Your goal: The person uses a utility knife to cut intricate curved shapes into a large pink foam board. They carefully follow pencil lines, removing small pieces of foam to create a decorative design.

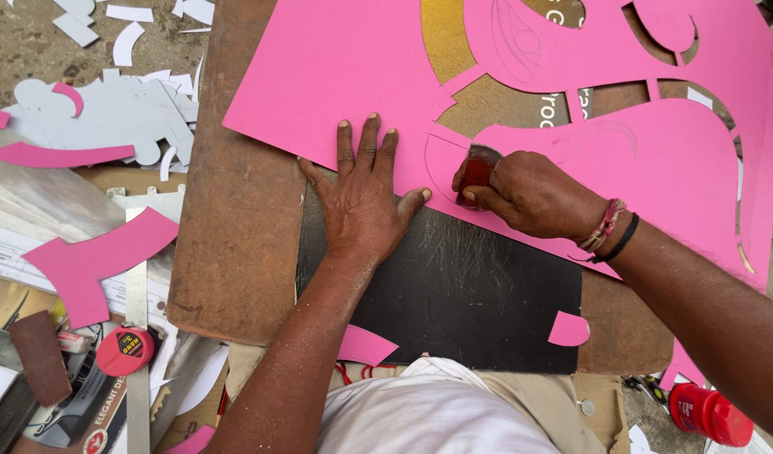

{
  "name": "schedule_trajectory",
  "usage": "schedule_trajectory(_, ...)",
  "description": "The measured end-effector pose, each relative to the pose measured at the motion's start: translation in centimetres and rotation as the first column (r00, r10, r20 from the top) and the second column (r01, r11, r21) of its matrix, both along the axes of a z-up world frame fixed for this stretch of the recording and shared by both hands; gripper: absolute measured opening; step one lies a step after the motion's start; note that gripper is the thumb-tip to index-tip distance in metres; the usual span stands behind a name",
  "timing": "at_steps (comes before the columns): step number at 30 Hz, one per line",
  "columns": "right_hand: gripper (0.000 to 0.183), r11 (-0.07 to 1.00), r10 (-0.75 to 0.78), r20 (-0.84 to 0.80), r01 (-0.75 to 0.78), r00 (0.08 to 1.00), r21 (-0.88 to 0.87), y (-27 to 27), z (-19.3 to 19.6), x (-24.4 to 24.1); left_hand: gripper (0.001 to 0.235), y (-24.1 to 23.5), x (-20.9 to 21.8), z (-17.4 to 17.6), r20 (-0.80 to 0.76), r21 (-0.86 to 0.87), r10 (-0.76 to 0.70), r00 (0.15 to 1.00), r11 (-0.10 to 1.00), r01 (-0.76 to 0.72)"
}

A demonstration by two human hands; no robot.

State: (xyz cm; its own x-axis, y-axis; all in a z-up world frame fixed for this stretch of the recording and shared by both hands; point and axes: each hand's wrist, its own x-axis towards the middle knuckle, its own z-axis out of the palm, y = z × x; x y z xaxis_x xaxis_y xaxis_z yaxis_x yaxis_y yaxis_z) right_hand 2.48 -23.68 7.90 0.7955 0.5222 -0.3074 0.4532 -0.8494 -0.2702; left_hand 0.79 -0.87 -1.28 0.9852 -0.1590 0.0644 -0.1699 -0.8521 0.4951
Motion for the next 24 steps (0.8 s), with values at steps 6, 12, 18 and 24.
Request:
schedule_trajectory(6, 0.054, 0.998, 0.045, -0.031, -0.046, 0.999, -0.049, 0.1, 0.3, 0.5, 0.094, 0.1, 0.0, 0.2, -0.001, 0.027, -0.008, 1.0, 1.0, 0.008)
schedule_trajectory(12, 0.049, 0.994, 0.07, -0.053, -0.074, 0.996, -0.077, -0.1, 0.6, 0.7, 0.095, 0.0, 0.1, 0.0, -0.033, 0.035, -0.013, 0.999, 0.999, 0.014)
schedule_trajectory(18, 0.036, 0.996, 0.086, -0.067, -0.088, 0.994, -0.017, -0.5, 1.0, 0.4, 0.095, 0.0, 0.0, 0.1, -0.023, 0.036, -0.016, 1.0, 0.999, 0.016)
schedule_trajectory(24, 0.031, 0.969, 0.063, -0.102, -0.085, 0.993, -0.233, -0.6, 1.6, 0.5, 0.096, 0.0, 0.1, -0.2, -0.019, 0.021, -0.011, 1.0, 1.0, 0.011)
